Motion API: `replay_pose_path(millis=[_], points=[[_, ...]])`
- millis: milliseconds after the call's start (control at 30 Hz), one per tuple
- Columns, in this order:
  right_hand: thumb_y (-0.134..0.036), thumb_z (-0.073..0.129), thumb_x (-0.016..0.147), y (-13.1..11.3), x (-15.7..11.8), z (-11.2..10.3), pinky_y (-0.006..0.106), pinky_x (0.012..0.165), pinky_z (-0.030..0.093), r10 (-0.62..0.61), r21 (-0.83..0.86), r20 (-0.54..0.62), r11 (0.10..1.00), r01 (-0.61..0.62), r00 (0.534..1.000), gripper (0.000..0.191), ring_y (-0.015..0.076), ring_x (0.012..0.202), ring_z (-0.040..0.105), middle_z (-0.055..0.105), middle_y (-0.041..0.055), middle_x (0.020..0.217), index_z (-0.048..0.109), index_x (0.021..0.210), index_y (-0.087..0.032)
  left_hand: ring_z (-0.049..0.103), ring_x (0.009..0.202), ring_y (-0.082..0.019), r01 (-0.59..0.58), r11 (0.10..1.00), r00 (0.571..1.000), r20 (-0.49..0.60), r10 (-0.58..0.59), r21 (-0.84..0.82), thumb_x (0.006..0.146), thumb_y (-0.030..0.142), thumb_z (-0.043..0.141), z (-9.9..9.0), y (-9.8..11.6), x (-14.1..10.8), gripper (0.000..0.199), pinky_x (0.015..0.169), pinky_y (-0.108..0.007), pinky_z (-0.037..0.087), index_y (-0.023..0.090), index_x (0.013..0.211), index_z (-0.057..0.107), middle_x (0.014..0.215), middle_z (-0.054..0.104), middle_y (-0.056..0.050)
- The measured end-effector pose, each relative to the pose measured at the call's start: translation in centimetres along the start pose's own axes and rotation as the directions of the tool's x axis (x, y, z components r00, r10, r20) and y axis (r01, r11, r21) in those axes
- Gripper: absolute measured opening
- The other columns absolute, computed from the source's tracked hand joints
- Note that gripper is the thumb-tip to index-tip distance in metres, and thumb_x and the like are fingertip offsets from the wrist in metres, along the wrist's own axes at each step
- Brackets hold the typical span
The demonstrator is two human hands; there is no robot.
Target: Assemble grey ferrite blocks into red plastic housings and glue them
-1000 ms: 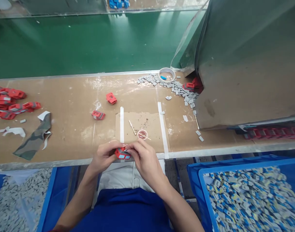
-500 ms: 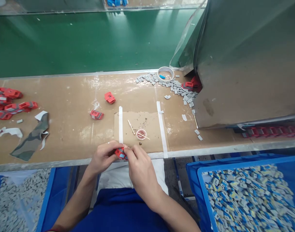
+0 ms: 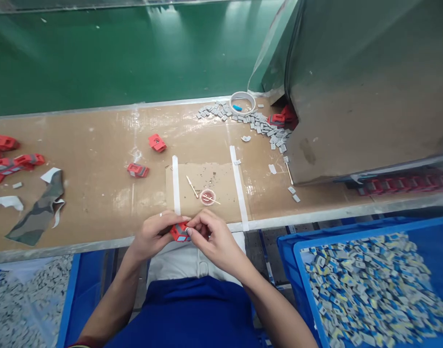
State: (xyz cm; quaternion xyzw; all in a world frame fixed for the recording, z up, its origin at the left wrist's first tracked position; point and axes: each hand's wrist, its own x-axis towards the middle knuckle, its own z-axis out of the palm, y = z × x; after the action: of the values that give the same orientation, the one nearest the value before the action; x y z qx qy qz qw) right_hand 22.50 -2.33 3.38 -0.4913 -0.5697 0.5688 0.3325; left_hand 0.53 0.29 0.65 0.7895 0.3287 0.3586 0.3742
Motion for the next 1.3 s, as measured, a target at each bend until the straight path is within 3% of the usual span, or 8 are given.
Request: replay_pose_path(millis=[200, 333, 433, 500, 667, 833, 1000, 1300], points=[[-0.052, 0.064, 0.098, 0.1, 0.3, -0.3, 0.021, 0.052, 0.026, 0.120, 0.166, 0.187, 0.974, -0.152, 0.975, 0.038, 0.0086, 0.058, 0.031, 0.039, -0.0076, 0.063, 0.058, 0.083, -0.018, 0.077, 0.087, -0.020, -0.072, 0.997, 0.995, 0.076, 0.072, 0.001, 0.104, 0.019, 0.062, 0.2, -0.2, -0.1, 0.023, 0.082, -0.031, 0.061, 0.019, 0.124, 0.074, 0.101, 0.084, -0.011], [-0.058, 0.070, 0.093, 0.3, 0.4, -0.4, 0.020, 0.052, 0.027, 0.162, 0.219, 0.232, 0.952, -0.214, 0.959, 0.045, 0.0079, 0.058, 0.033, 0.043, -0.0070, 0.065, 0.053, 0.078, -0.019, 0.077, 0.088, -0.020, -0.138, 0.988, 0.988, 0.082, 0.132, 0.069, 0.105, 0.012, 0.055, 0.2, -0.1, -0.1, 0.029, 0.079, -0.031, 0.062, 0.019, 0.126, 0.073, 0.104, 0.083, -0.012], [-0.051, 0.069, 0.097, 0.2, 0.1, -0.6, 0.021, 0.054, 0.032, 0.095, 0.122, 0.158, 0.986, -0.114, 0.983, 0.037, 0.0089, 0.059, 0.035, 0.038, -0.0074, 0.064, 0.063, 0.083, -0.017, 0.079, 0.092, -0.020, -0.143, 0.987, 0.989, 0.051, 0.139, 0.073, 0.102, 0.008, 0.057, 0.1, 0.0, -0.2, 0.032, 0.083, -0.031, 0.063, 0.023, 0.126, 0.072, 0.109, 0.084, -0.011], [-0.045, 0.070, 0.098, 0.3, -0.3, -0.4, 0.022, 0.060, 0.042, 0.012, 0.074, 0.050, 0.997, -0.016, 0.999, 0.027, 0.0105, 0.065, 0.046, 0.048, -0.0042, 0.072, 0.069, 0.097, -0.017, 0.080, 0.100, -0.021, -0.118, 0.993, 0.993, -0.006, 0.118, 0.008, 0.100, 0.008, 0.061, 0.1, -0.1, -0.4, 0.032, 0.087, -0.031, 0.064, 0.023, 0.126, 0.071, 0.113, 0.083, -0.012], [-0.040, 0.071, 0.099, 0.9, -1.1, 1.4, 0.029, 0.082, 0.061, -0.091, 0.224, -0.044, 0.970, 0.098, 0.995, 0.031, 0.0158, 0.092, 0.068, 0.064, 0.0069, 0.110, 0.064, 0.124, -0.022, 0.078, 0.114, -0.023, -0.032, 0.972, 0.994, -0.109, 0.006, -0.232, 0.097, 0.011, 0.070, 0.4, -0.4, -1.0, 0.028, 0.091, -0.032, 0.065, 0.023, 0.122, 0.067, 0.124, 0.079, -0.016], [-0.035, 0.068, 0.101, 1.1, -0.9, 2.6, 0.029, 0.083, 0.064, -0.136, 0.149, -0.155, 0.976, 0.159, 0.979, 0.024, 0.0167, 0.096, 0.070, 0.063, 0.0077, 0.113, 0.067, 0.122, -0.024, 0.074, 0.123, -0.031, 0.134, 0.893, 0.988, -0.009, -0.153, -0.430, 0.085, 0.037, 0.088, 0.2, -0.1, -1.1, 0.043, 0.097, -0.040, 0.063, 0.021, 0.118, 0.066, 0.136, 0.073, -0.022], [-0.030, 0.066, 0.102, 1.2, -0.5, 3.0, 0.032, 0.085, 0.066, -0.207, 0.059, -0.212, 0.973, 0.223, 0.955, 0.023, 0.0187, 0.101, 0.071, 0.063, 0.0082, 0.114, 0.066, 0.124, -0.025, 0.076, 0.114, -0.027, 0.218, 0.863, 0.960, -0.062, -0.275, -0.455, 0.100, 0.029, 0.069, 0.0, 0.4, -0.8, 0.012, 0.094, -0.037, 0.062, 0.017, 0.101, 0.070, 0.127, 0.077, -0.020], [-0.018, 0.063, 0.103, 0.8, -0.5, 3.2, 0.031, 0.084, 0.066, -0.414, -0.257, -0.169, 0.895, 0.366, 0.895, 0.031, 0.0197, 0.101, 0.072, 0.066, 0.0100, 0.115, 0.062, 0.133, -0.024, 0.079, 0.106, -0.024, 0.157, 0.860, 0.969, -0.091, -0.228, -0.485, 0.097, 0.023, 0.073, 0.0, 0.2, -0.9, 0.009, 0.085, -0.030, 0.064, 0.017, 0.090, 0.072, 0.117, 0.080, -0.016]])
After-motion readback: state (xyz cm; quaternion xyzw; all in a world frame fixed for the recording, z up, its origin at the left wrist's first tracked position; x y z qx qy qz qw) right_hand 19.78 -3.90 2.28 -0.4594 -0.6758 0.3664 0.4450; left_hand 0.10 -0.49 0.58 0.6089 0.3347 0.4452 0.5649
